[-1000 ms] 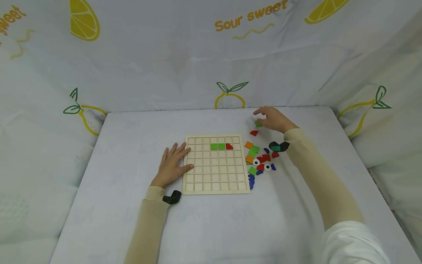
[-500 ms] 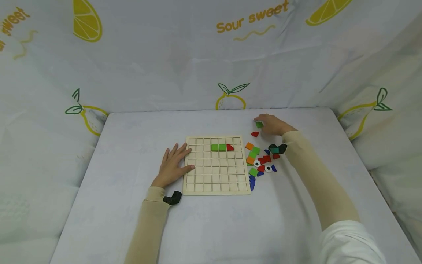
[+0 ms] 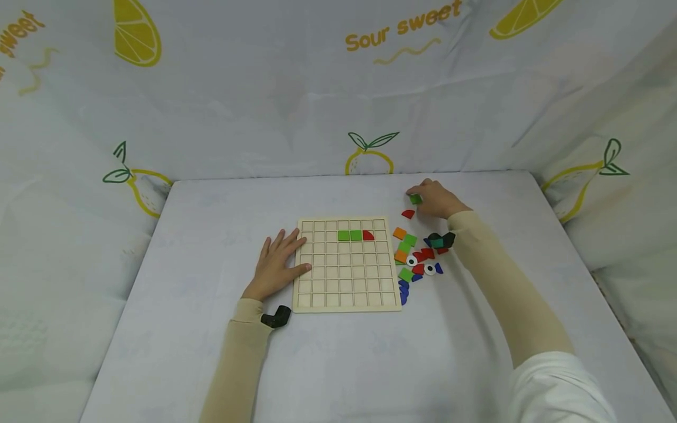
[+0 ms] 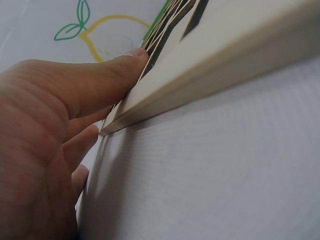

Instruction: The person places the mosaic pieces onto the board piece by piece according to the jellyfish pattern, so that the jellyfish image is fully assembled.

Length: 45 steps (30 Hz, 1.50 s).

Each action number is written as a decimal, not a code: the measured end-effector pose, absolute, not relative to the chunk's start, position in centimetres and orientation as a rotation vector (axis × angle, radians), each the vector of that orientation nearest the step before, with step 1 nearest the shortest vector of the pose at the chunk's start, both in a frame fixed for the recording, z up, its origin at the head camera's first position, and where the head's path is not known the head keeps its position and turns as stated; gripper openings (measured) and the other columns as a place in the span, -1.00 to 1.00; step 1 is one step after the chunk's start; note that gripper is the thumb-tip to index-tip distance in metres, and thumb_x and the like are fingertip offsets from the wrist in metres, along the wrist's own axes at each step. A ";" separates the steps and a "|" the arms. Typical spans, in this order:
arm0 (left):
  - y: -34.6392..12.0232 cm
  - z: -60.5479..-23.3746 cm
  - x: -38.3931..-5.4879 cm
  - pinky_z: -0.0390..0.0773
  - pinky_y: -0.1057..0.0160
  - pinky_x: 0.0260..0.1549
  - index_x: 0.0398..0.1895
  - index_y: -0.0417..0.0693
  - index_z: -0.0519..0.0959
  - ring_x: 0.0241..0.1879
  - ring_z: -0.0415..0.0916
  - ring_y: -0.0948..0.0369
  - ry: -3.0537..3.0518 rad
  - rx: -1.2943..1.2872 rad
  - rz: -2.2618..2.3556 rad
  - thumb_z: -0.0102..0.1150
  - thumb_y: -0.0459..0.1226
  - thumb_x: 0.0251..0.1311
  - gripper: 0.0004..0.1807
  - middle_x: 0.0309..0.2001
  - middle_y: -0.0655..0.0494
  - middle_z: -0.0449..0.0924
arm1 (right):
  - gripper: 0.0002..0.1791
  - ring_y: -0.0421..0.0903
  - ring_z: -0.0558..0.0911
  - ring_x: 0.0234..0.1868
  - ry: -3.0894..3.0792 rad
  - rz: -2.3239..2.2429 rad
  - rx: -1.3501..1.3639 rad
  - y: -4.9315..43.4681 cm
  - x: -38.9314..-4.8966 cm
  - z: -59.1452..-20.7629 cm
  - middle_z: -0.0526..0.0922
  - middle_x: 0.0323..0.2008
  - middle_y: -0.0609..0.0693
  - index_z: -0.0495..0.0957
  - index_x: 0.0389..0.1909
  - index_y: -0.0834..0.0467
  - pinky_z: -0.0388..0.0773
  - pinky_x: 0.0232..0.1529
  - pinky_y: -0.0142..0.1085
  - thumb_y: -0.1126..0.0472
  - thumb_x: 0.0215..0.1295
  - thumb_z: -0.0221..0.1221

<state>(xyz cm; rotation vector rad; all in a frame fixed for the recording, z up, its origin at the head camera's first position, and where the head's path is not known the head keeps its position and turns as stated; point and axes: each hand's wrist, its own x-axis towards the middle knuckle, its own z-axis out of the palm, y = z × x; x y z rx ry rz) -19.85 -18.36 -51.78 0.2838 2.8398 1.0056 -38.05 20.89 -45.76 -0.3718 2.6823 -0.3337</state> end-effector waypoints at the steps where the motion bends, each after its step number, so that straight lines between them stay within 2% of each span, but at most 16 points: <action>1: -18.4 -51.8 -19.9 -0.48 -0.12 0.60 0.53 0.05 0.30 0.67 -0.28 -0.03 2.841 0.285 1.005 0.32 0.03 0.25 -0.19 0.64 0.08 0.02 | -0.34 0.30 0.30 0.33 2.688 -0.330 -0.375 20.9 -38.0 -45.7 0.33 0.35 0.34 0.40 0.42 0.16 0.40 0.35 0.28 0.44 0.24 0.04; 9: -18.3 -51.6 -19.8 -0.46 -0.14 0.60 0.52 0.04 0.31 0.66 -0.27 -0.04 2.836 0.281 1.011 0.33 0.03 0.24 -0.20 0.63 0.06 0.04 | -0.45 0.26 0.35 0.27 2.704 -0.368 -0.349 20.9 -37.8 -45.6 0.38 0.31 0.32 0.47 0.35 0.18 0.39 0.37 0.27 0.39 0.32 0.07; 15: -18.2 -51.4 -19.6 -0.48 -0.12 0.60 0.52 0.04 0.31 0.67 -0.28 -0.02 2.818 0.272 1.010 0.33 0.01 0.25 -0.20 0.64 0.08 0.02 | -0.49 0.28 0.34 0.30 2.705 -0.398 -0.367 21.0 -37.6 -45.8 0.37 0.34 0.33 0.50 0.30 0.21 0.37 0.38 0.29 0.34 0.31 0.11; 21: -18.2 -51.5 -19.6 -0.48 -0.11 0.61 0.52 0.04 0.31 0.67 -0.28 -0.02 2.827 0.274 1.016 0.33 0.01 0.24 -0.20 0.64 0.08 0.02 | -0.53 0.27 0.37 0.31 2.765 -0.407 -0.425 20.8 -37.3 -45.7 0.42 0.30 0.32 0.55 0.27 0.22 0.41 0.36 0.23 0.29 0.34 0.13; 30: -18.3 -51.3 -19.6 -0.48 -0.12 0.60 0.52 0.04 0.32 0.66 -0.27 -0.03 2.830 0.280 1.030 0.33 0.01 0.24 -0.21 0.64 0.08 0.03 | -0.50 0.20 0.46 0.14 2.834 -0.438 -0.482 18.9 -36.9 -44.1 0.56 0.13 0.27 0.50 0.28 0.26 0.52 0.25 0.11 0.21 0.34 0.21; 37: -18.3 -51.4 -19.6 -0.48 -0.11 0.60 0.52 0.05 0.30 0.67 -0.28 -0.02 2.832 0.274 1.013 0.32 0.02 0.25 -0.20 0.64 0.08 0.01 | -0.58 0.17 0.47 0.16 2.843 -0.521 -0.561 17.2 -36.5 -43.3 0.59 0.11 0.23 0.54 0.19 0.25 0.50 0.29 0.10 0.18 0.37 0.24; 45: -18.3 -51.3 -19.6 -0.49 -0.11 0.60 0.52 0.04 0.30 0.66 -0.28 -0.03 2.828 0.276 1.024 0.31 0.02 0.26 -0.21 0.64 0.07 0.02 | -0.59 0.15 0.46 0.15 2.823 -0.577 -0.656 15.2 -35.5 -42.2 0.59 0.10 0.19 0.57 0.18 0.21 0.52 0.26 0.06 0.17 0.37 0.27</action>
